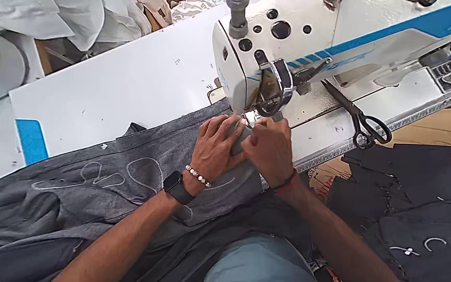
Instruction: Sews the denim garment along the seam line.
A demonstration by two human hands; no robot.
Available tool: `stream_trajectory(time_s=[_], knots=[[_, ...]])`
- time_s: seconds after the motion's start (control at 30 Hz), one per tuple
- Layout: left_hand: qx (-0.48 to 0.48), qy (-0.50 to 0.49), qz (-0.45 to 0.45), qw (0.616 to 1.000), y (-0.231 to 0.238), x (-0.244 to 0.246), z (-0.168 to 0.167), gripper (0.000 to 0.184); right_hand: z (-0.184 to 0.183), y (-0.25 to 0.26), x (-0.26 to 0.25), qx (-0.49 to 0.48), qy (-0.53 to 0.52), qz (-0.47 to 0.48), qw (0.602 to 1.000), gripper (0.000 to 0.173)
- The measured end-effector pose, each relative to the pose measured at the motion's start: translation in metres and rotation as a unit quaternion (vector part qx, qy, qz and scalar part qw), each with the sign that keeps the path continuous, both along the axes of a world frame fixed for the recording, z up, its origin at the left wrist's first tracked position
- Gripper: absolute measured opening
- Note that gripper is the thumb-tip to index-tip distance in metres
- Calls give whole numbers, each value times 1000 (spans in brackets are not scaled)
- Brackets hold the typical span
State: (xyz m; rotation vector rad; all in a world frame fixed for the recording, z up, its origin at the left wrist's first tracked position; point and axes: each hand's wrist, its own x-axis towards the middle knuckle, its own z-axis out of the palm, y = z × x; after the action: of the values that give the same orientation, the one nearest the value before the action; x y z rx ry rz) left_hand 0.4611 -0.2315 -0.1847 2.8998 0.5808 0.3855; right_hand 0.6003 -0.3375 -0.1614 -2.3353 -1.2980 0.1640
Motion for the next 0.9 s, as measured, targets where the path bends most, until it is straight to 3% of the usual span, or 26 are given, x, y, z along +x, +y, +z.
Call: stream_trajectory(time_s=[0.1,0.17,0.27,0.5,0.6,0.7,0.8,0.9], knots=[[-17,-29,-23,999,6,-2,1,43,10,1,-11,11,42,-1,999,21],[-22,-36,-22,999,7,-1,1,37,1,-9,-10,19,28,-45,998,33],[-8,-33,-6,999,6,-1,-1,37,-14,-12,-2,34,6,-64,997,33],[3,-11,-30,999,10,-5,1,39,8,3,-3,35,87,29,995,28],[8,5,-30,1000,10,-6,2,41,4,-12,-13,57,161,-21,985,20],[13,10,-23,1000,7,-5,2,42,-3,-35,-26,37,281,-62,957,47],[12,4,-22,1000,4,-4,1,41,-8,-53,-31,67,321,-66,942,41],[27,-13,-19,999,1,0,0,39,-8,-55,-26,100,278,-52,954,37]])
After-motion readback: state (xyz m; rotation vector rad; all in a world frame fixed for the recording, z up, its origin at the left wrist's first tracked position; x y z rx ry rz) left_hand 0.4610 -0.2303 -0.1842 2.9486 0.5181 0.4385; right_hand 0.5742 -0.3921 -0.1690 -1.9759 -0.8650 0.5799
